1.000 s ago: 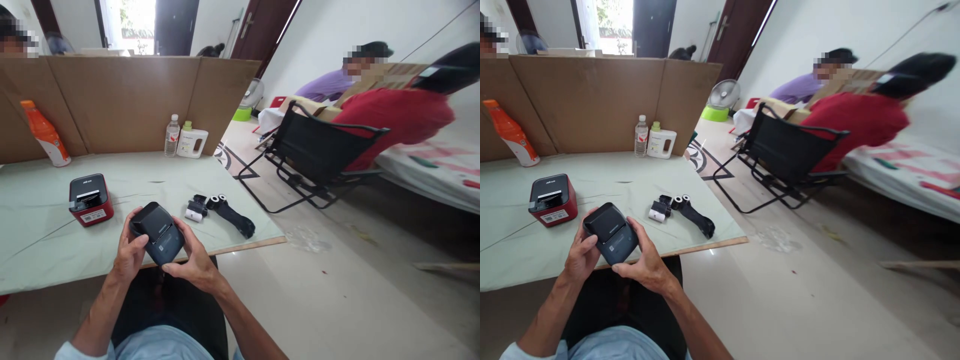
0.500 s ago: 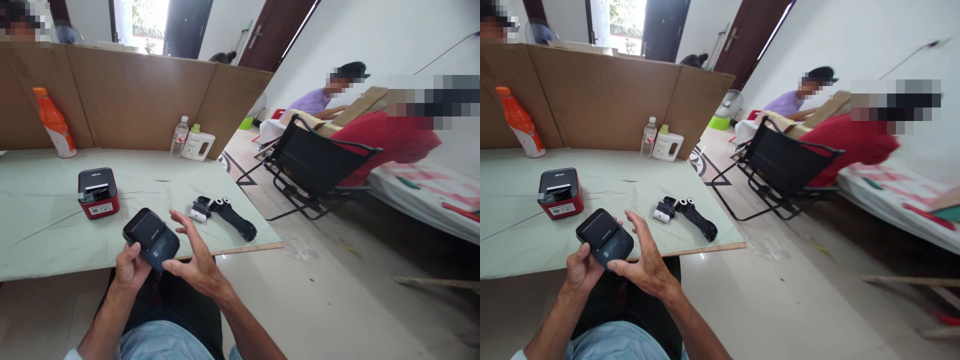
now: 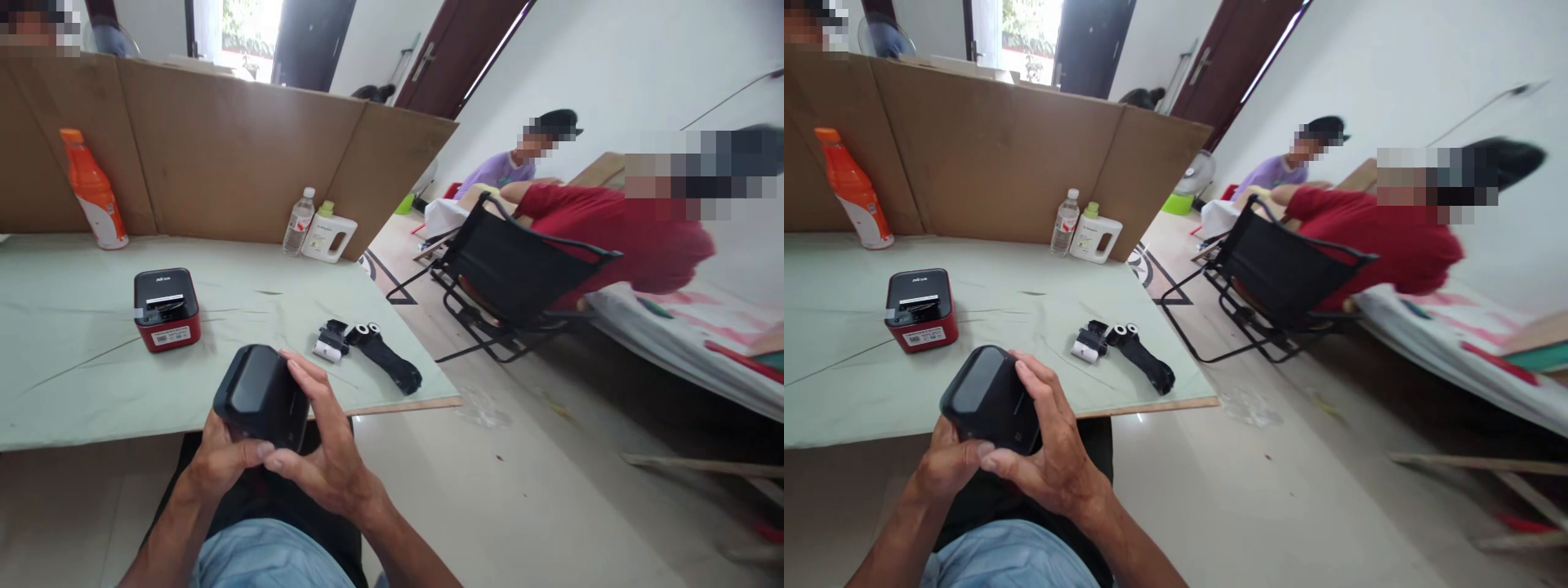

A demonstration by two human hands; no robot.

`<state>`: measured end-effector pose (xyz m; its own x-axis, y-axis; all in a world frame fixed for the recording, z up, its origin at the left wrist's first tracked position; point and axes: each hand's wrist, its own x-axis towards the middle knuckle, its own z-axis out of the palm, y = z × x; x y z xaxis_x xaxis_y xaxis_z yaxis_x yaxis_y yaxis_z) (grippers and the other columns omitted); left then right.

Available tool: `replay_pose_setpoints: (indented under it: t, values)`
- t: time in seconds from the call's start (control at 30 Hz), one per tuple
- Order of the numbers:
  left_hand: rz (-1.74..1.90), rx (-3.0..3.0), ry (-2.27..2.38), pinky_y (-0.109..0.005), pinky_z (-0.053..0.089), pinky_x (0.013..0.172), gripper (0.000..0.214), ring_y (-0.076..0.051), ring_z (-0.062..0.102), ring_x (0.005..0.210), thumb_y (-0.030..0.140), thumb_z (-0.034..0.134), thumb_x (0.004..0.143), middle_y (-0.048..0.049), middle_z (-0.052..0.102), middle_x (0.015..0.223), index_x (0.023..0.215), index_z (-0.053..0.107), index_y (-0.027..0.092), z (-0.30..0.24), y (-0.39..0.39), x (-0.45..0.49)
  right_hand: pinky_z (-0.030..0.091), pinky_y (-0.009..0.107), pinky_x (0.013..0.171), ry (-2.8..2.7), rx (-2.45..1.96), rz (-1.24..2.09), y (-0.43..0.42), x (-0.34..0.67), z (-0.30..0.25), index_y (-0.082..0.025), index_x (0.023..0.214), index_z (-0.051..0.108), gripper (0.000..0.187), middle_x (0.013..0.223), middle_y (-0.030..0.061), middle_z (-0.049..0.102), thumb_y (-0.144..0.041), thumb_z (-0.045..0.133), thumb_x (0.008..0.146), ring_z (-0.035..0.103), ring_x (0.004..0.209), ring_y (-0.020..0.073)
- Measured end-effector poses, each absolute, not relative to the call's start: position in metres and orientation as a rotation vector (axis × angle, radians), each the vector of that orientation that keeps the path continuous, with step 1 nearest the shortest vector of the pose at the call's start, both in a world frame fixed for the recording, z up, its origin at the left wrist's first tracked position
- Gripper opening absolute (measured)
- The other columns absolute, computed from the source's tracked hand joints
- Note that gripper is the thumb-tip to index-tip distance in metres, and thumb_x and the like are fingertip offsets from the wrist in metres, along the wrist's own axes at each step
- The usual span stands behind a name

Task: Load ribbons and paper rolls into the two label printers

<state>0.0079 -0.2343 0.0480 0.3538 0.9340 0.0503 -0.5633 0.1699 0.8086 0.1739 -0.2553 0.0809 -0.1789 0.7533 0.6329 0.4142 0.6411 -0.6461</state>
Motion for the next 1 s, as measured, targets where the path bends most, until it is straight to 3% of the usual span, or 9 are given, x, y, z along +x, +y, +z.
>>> replay_pose_setpoints:
  t: [0.1, 0.27, 0.4, 0.5, 0.73, 1.0]
  values:
    - [1.12, 0.984, 0.537, -0.048, 0.061, 0.1, 0.105, -0.039, 0.07, 0.121, 0.031, 0.1, 0.059, -0.0139, 0.071, 0.137, 0.153, 0.053, 0.026, 0.056, -0.236, 0.002, 0.04, 0.064, 0.123, -1.774, -0.906, 0.36, -0.263, 0.177, 0.08, -0.027, 0.165, 0.03, 0.088, 0.162, 0.0178, 0.045, -0.066, 0.066, 0.095, 0.042, 0.154, 0.0396]
    - [1.106, 1.262, 0.642, -0.056, 0.049, 0.117, 0.119, -0.043, 0.059, 0.138, 0.024, 0.102, 0.055, -0.0102, 0.058, 0.156, 0.159, 0.046, 0.037, 0.078, -0.24, -0.007, 0.042, 0.068, 0.121, -1.756, -0.92, 0.331, -0.276, 0.181, 0.073, -0.029, 0.164, 0.03, 0.099, 0.161, 0.0192, 0.045, -0.074, 0.071, 0.087, 0.043, 0.152, 0.0433]
    - [1.14, 1.328, 0.694, -0.057, 0.042, 0.125, 0.12, -0.044, 0.054, 0.144, 0.019, 0.103, 0.048, -0.0066, 0.06, 0.154, 0.155, 0.052, 0.04, 0.083, -0.246, -0.009, 0.046, 0.066, 0.118, -1.718, -0.88, 0.376, -0.284, 0.182, 0.07, -0.028, 0.164, 0.031, 0.096, 0.163, 0.0192, 0.044, -0.073, 0.069, 0.089, 0.044, 0.152, 0.0431]
    - [1.167, 1.378, 0.729, -0.056, 0.042, 0.124, 0.119, -0.043, 0.053, 0.144, 0.015, 0.102, 0.046, -0.0061, 0.062, 0.151, 0.152, 0.055, 0.04, 0.082, -0.252, -0.007, 0.046, 0.067, 0.118, -1.7, -0.894, 0.369, -0.289, 0.184, 0.07, -0.029, 0.162, 0.033, 0.098, 0.16, 0.0196, 0.048, -0.071, 0.076, 0.084, 0.047, 0.15, 0.0438]
    - [1.192, 1.622, 0.715, -0.052, 0.044, 0.121, 0.111, -0.04, 0.057, 0.139, 0.016, 0.099, 0.055, -0.0097, 0.058, 0.155, 0.154, 0.052, 0.036, 0.087, -0.259, -0.003, 0.048, 0.064, 0.117, -1.677, -0.872, 0.323, -0.296, 0.188, 0.063, -0.027, 0.161, 0.034, 0.083, 0.157, 0.0197, 0.052, -0.057, 0.073, 0.093, 0.052, 0.147, 0.0395]
    - [1.19, 1.609, 0.672, -0.056, 0.043, 0.121, 0.101, -0.042, 0.054, 0.142, 0.012, 0.094, 0.056, -0.0107, 0.062, 0.151, 0.148, 0.059, 0.033, 0.094, -0.261, 0.005, 0.054, 0.065, 0.109, -1.733, -0.908, 0.101, -0.3, 0.195, 0.068, -0.026, 0.164, 0.033, 0.099, 0.15, 0.0219, 0.058, -0.058, 0.082, 0.084, 0.062, 0.134, 0.042]
